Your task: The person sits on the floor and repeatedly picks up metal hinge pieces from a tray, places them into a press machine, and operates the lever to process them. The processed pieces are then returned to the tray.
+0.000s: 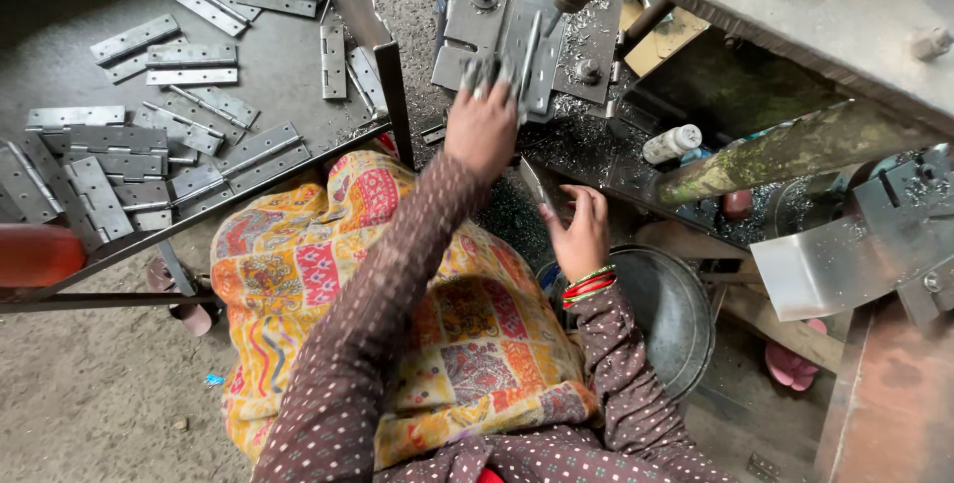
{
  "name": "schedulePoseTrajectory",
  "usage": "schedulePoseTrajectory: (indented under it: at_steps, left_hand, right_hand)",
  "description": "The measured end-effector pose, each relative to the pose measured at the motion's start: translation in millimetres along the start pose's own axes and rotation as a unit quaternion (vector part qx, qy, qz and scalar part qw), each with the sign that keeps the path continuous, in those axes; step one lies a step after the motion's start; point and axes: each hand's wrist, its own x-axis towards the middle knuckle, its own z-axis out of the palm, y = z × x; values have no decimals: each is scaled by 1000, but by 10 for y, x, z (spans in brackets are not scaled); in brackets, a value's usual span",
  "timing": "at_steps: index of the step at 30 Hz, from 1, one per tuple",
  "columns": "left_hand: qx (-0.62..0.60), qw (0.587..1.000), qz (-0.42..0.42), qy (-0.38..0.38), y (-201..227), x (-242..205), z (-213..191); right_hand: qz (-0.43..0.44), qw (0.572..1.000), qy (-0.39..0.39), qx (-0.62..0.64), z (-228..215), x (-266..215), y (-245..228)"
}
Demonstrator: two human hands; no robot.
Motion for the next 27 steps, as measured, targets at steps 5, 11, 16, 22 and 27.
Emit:
schedulePoseTrajectory:
  at_steps: [5, 11, 16, 22, 27]
  left_hand:
    - [76, 983, 17, 164, 173, -440, -148]
    - [-99, 979, 35, 174, 48, -278, -406]
    - [-173, 934, 15, 313, 126, -79, -564]
    - [123, 992, -32, 23, 181, 361, -104]
    - [12, 995, -91, 48, -119, 184, 107]
  right_hand:
    - [-18, 1000, 11, -20, 18, -40, 84]
    - [31, 1000, 0, 5, 30, -24, 76]
    - [29, 998, -21, 42, 27, -25, 53]
    - [44, 998, -30, -41, 23, -40, 40]
    - [33, 999, -16, -2, 57, -63, 102]
